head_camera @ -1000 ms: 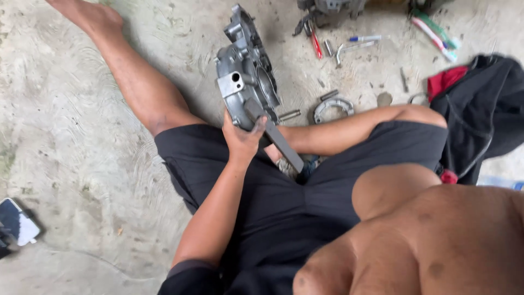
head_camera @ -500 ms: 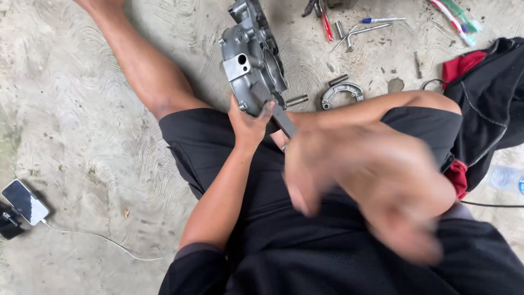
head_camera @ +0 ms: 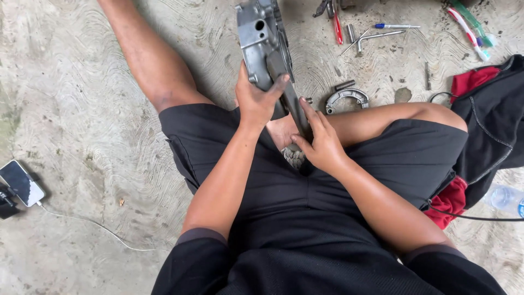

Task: Filing the mating surface of a motorcycle engine casing to ensure it is flat and smooth.

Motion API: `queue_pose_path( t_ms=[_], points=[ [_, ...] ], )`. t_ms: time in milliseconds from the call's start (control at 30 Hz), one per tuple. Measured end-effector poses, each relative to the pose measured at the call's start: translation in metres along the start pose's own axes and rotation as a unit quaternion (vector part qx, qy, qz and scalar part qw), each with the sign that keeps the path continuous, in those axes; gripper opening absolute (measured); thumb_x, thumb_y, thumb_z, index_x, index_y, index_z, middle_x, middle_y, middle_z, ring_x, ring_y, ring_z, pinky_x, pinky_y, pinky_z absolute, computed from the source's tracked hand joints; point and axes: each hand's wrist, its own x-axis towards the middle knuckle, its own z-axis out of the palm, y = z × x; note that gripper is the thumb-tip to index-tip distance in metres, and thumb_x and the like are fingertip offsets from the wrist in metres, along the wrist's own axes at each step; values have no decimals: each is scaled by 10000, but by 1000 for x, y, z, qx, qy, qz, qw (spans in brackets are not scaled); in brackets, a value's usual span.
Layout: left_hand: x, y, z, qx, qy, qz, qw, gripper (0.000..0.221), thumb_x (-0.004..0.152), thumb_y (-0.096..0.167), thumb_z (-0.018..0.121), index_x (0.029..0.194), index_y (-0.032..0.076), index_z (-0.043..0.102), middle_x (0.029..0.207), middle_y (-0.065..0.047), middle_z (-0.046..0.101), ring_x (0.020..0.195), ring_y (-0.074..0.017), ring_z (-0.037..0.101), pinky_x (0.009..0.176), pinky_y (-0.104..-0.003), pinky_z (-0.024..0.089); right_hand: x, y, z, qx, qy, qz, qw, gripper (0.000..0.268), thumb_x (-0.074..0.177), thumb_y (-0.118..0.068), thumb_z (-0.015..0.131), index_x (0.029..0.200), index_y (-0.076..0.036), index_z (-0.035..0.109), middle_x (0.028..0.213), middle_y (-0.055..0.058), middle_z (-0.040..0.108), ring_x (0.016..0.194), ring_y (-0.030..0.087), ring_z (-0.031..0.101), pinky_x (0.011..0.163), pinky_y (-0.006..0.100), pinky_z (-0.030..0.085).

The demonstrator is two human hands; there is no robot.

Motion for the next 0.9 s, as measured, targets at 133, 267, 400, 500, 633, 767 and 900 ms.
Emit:
queue_pose_path(
  t_ms=[133, 267, 400, 500, 633, 767, 900],
  points=[
    [4, -27, 1, -106, -2, 45, 993, 484, 890, 16, 803, 1308, 77, 567, 1107, -74, 720, 928, -177, 716, 864, -300, 593, -1, 9, 10, 34, -6, 2, 999, 670, 950, -30, 620, 1561, -40, 346, 1201, 210, 625, 945, 262, 685, 858, 366, 555],
    [3, -60, -10, -70, 78, 42, 994, 366, 1116, 370, 549, 1362, 100, 569, 1148, -98, 693, 1046, -131, 679, 997, -371, 535, -20, 26, 23, 0, -4, 5, 1000, 661, 986, -143, 612, 1601, -176, 371, 1148, 306, 607, 1016, 530, 633, 822, 565, 554],
    [-2, -53, -16, -49, 89, 44, 994, 262, 1129, 281, 461, 1279, 102, 580, 988, -88, 564, 874, -190, 536, 923, -374, 478, -22, 35, 30, 2, -20, -34, 999, 627, 1006, -157, 582, 1603, -171, 390, 1057, 265, 631, 910, 469, 687, 687, 500, 590],
    [-11, -74, -23, -99, 107, 15, 989, 294, 1053, 328, 590, 1262, 128, 536, 1055, -82, 542, 1012, -178, 521, 984, -390, 420, 9, 32, 29, 27, -18, -28, 999, 695, 962, -99, 636, 1604, -175, 378, 1023, 288, 625, 934, 510, 668, 703, 545, 548],
    [-7, -17, -19, -117, 123, -6, 986, 377, 1025, 333, 610, 1318, 135, 479, 1121, -76, 449, 1095, -191, 449, 1056, -397, 355, -18, 0, 21, 38, -25, -17, 999, 657, 946, -117, 630, 1573, -132, 436, 1142, 320, 629, 1059, 513, 651, 846, 541, 561],
    [-10, -2, -24, -177, 86, -77, 977, 264, 1023, 385, 564, 1130, 144, 567, 953, -2, 495, 910, -130, 492, 926, -342, 435, -47, -23, 14, -1, -100, 77, 992, 641, 970, -210, 609, 1579, -146, 419, 1145, 319, 648, 966, 493, 694, 733, 516, 612],
    [-14, 0, -19, -168, 80, -83, 979, 264, 999, 425, 573, 1059, 169, 585, 856, 18, 492, 784, -103, 496, 785, -303, 475, -29, -37, 2, -35, -110, 92, 989, 628, 990, -214, 602, 1581, -129, 408, 1124, 346, 653, 920, 503, 706, 653, 511, 626]
  ],
)
